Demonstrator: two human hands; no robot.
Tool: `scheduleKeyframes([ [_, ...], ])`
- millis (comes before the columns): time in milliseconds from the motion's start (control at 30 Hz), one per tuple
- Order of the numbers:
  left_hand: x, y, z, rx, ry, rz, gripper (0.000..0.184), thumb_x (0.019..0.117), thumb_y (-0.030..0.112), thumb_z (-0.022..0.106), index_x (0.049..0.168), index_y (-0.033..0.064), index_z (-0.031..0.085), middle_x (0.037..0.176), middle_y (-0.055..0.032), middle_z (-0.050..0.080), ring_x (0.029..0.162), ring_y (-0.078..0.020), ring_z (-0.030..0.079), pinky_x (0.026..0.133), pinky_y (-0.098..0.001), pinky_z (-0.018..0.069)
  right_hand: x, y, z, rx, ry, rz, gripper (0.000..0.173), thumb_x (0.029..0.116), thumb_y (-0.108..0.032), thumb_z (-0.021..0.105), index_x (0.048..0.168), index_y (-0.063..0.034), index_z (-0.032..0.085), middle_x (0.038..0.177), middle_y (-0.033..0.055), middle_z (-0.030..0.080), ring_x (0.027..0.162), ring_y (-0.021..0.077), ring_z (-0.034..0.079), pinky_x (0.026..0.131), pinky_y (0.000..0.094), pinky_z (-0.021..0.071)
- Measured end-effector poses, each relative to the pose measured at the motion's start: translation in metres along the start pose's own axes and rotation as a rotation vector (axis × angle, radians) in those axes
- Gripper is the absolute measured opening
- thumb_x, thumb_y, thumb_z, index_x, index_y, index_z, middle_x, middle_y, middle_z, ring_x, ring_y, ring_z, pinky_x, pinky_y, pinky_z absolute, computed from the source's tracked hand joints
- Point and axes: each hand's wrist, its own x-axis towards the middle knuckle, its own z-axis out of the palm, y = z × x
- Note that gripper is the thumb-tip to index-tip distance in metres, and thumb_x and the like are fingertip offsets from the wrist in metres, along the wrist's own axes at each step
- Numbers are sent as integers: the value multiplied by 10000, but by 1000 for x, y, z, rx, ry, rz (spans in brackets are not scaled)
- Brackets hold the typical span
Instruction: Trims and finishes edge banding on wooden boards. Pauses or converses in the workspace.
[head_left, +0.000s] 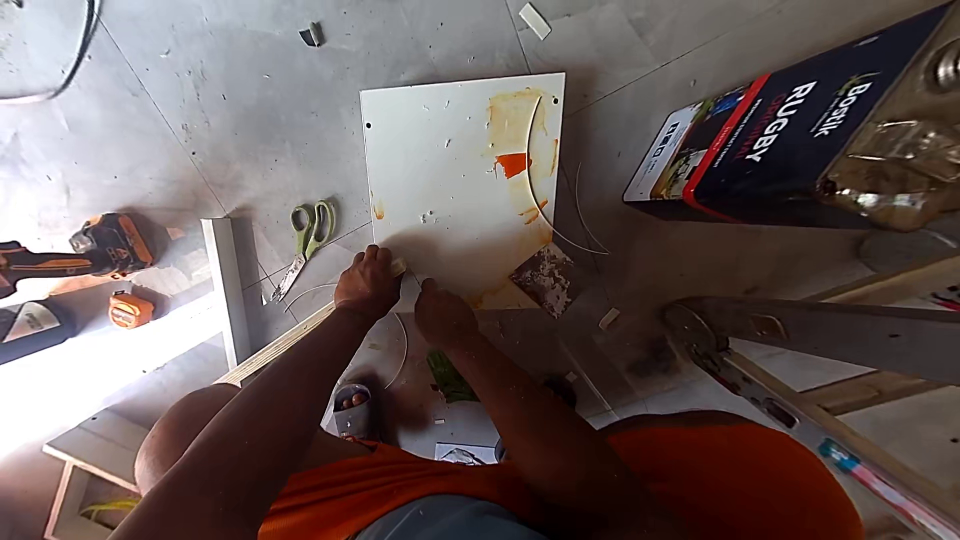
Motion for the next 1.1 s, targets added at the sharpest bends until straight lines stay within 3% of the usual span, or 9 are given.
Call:
scheduleKeyframes([
  [67, 6, 1, -6, 14, -41, 7, 331, 995, 312, 648, 1154, 23, 621, 1266, -187, 616, 1178, -395, 627, 851, -570, 562, -4, 3, -12, -8, 25, -25, 377, 1114, -244, 324, 1378, -31, 489, 1129, 201, 696, 1120, 350, 693, 918, 510, 558],
  [200, 3, -1, -4, 40, -53, 39, 341, 987, 318, 666, 1136, 14, 625, 1247, -197, 619, 1150, -405, 632, 823, -576, 565, -1, -4, -15, -15, 130, -53, 355, 1113, -266, 357, 1331, -35, 515, 1028, 190, 708, 1037, 354, 715, 847, 503, 576],
  [600, 4, 3, -14, 39, -114, 10, 347, 1006, 321, 639, 1146, 7, 602, 1243, -195, 612, 1183, -391, 625, 858, -553, 561, 15, -18, -10, -10, 77, -4, 328, 1096, -252, 408, 1340, -58, 509, 1038, 184, 710, 1014, 358, 720, 807, 516, 586],
  [767, 3, 2, -11, 38, -99, 7, 348, 1009, 335, 628, 1137, 12, 603, 1227, -200, 614, 1158, -404, 628, 826, -561, 558, 14, -12, -4, 5, 67, -13, 313, 1087, -243, 440, 1325, -48, 499, 1010, 186, 701, 974, 358, 724, 775, 518, 592],
  [867, 4, 1, -10, 65, -91, 26, 350, 1014, 339, 623, 1131, 9, 605, 1222, -198, 618, 1165, -402, 627, 828, -561, 560, 5, -3, -4, 17, 24, -16, 294, 1090, -228, 411, 1293, -39, 510, 1042, 184, 696, 1032, 348, 713, 825, 509, 582],
  [1000, 5, 3, -10, 80, -77, 31, 345, 996, 329, 654, 1146, 20, 615, 1244, -190, 619, 1142, -395, 640, 837, -564, 564, -8, 2, -19, 7, -37, -17, 367, 1095, -225, 364, 1359, -11, 501, 1174, 207, 683, 1153, 352, 675, 940, 516, 546],
  [1100, 3, 2, -9, 89, -92, 27, 347, 998, 336, 650, 1147, 24, 614, 1246, -186, 621, 1138, -391, 644, 836, -560, 564, -6, -8, -24, 24, 39, -26, 370, 1107, -255, 365, 1358, -22, 504, 1117, 200, 698, 1106, 351, 695, 900, 507, 563],
])
